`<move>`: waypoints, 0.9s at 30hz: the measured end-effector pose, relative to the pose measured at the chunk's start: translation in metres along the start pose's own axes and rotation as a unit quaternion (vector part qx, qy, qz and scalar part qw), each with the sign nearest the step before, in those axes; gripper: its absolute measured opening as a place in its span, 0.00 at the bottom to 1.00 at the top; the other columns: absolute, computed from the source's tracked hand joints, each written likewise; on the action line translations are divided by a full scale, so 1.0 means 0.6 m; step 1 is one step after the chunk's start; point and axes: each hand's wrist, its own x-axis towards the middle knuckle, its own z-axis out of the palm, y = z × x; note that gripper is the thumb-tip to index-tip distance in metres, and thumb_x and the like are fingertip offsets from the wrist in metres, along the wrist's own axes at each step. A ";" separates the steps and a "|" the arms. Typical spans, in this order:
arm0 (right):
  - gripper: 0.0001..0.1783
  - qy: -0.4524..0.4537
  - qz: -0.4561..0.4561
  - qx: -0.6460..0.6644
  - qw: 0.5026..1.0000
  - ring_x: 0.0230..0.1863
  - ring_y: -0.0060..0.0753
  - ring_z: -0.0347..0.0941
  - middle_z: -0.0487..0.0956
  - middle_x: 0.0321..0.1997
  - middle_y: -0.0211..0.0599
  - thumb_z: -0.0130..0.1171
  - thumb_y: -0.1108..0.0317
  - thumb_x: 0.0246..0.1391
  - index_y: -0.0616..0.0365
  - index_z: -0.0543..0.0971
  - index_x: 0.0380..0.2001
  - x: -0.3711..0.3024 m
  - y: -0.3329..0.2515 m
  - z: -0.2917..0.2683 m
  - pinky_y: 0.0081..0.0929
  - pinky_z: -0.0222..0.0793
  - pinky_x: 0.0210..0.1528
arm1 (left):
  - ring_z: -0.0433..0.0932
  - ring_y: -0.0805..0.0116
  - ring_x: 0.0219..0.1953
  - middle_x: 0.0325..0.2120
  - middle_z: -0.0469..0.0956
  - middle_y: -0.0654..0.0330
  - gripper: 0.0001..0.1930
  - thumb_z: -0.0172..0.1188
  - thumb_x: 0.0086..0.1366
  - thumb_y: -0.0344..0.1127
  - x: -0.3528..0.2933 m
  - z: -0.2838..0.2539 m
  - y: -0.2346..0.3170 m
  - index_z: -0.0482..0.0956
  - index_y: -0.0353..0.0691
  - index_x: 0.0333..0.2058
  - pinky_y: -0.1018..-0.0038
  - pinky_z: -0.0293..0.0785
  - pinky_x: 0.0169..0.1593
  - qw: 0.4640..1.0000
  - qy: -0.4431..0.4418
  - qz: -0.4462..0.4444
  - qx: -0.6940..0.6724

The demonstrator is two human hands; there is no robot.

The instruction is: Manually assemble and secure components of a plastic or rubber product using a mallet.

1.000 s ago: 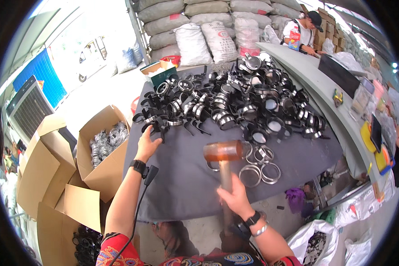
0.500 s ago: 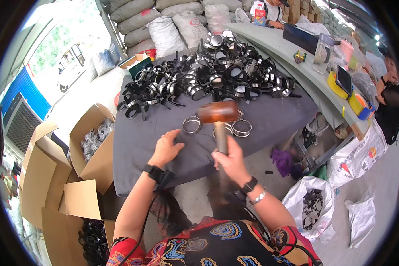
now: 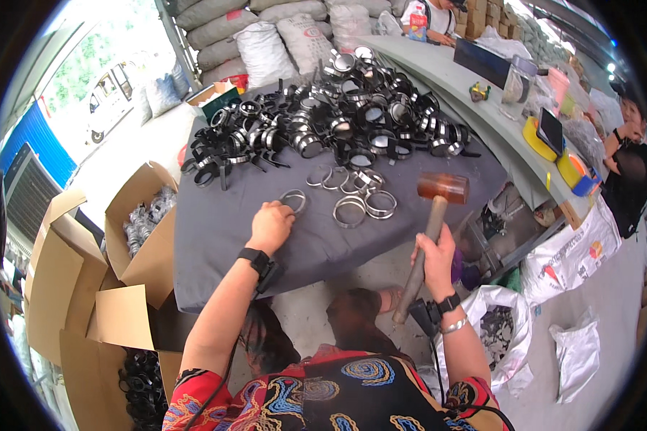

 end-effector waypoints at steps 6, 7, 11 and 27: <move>0.13 -0.005 -0.007 0.032 0.999 0.18 0.23 0.70 0.71 0.22 0.30 0.55 0.69 0.53 0.59 0.67 0.41 0.056 0.017 -0.003 0.22 0.67 0.17 | 0.77 0.53 0.36 0.29 0.79 0.55 0.05 0.62 0.54 0.35 0.006 -0.001 -0.028 0.83 0.42 0.27 0.62 0.73 0.44 1.000 0.008 0.003 -0.019; 0.12 -0.007 -0.013 0.037 0.999 0.18 0.23 0.70 0.71 0.22 0.30 0.56 0.69 0.53 0.59 0.67 0.39 0.065 0.018 -0.001 0.22 0.67 0.17 | 0.77 0.53 0.36 0.29 0.79 0.55 0.05 0.62 0.54 0.34 0.006 -0.005 -0.030 0.83 0.41 0.27 0.62 0.73 0.44 1.000 0.006 -0.009 -0.027; 0.09 -0.016 -0.013 0.038 0.999 0.18 0.24 0.69 0.71 0.22 0.31 0.56 0.69 0.53 0.58 0.67 0.34 0.104 0.016 0.008 0.23 0.68 0.17 | 0.77 0.52 0.37 0.29 0.79 0.55 0.06 0.63 0.53 0.35 0.006 -0.006 -0.036 0.84 0.41 0.28 0.62 0.73 0.44 0.999 0.006 -0.006 -0.037; 0.25 -0.028 0.118 -0.102 0.987 0.42 0.37 0.73 0.74 0.46 0.39 0.56 0.59 0.50 0.63 0.71 0.48 0.373 0.124 -0.128 0.36 0.71 0.42 | 0.73 0.48 0.50 0.49 0.74 0.48 0.21 0.63 0.50 0.31 -0.128 -0.094 -0.065 0.77 0.37 0.45 0.61 0.70 0.54 0.963 0.092 -0.089 -0.237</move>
